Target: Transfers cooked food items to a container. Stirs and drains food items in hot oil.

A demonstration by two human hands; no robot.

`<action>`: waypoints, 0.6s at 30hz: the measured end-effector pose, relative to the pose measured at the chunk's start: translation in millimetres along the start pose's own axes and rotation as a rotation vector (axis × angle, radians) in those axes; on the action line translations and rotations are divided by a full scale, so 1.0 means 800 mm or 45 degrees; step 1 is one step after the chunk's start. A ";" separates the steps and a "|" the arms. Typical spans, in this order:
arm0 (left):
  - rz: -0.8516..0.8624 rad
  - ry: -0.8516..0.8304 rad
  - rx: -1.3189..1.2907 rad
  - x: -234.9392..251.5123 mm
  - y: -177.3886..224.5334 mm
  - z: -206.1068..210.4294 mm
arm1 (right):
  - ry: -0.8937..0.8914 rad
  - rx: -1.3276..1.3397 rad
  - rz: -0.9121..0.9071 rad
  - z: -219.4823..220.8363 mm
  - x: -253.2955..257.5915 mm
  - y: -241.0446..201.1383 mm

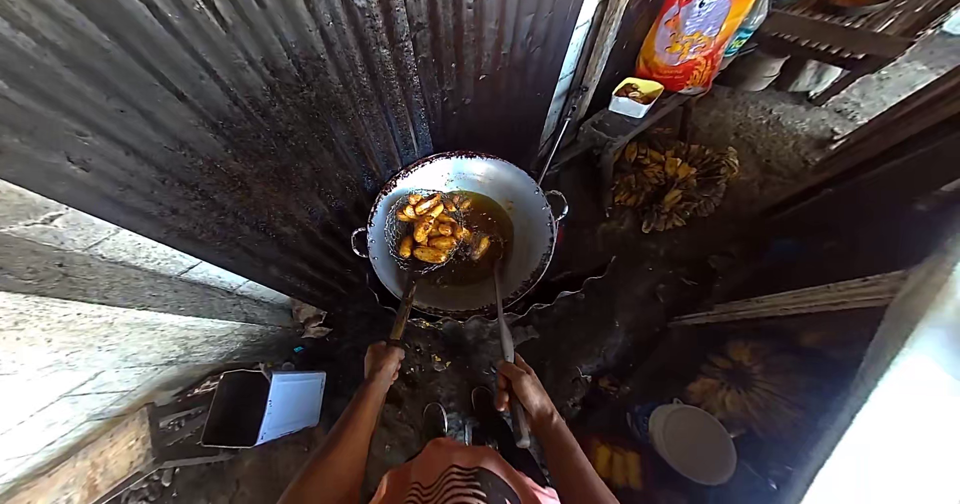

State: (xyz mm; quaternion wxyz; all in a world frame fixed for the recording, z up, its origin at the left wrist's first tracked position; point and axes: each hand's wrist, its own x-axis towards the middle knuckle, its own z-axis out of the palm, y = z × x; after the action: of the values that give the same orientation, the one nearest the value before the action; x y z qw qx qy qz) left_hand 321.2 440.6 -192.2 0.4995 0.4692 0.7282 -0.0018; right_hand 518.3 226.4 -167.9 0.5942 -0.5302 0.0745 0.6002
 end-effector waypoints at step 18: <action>0.014 -0.038 -0.049 0.003 -0.002 -0.003 | -0.509 0.425 -0.112 -0.026 -0.091 -0.004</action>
State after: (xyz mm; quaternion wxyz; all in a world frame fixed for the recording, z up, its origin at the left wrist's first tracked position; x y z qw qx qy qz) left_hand 317.9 442.3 -193.3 0.5192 0.4635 0.7180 0.0081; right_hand 512.8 166.0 -122.3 0.7019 -0.2984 0.0307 0.6460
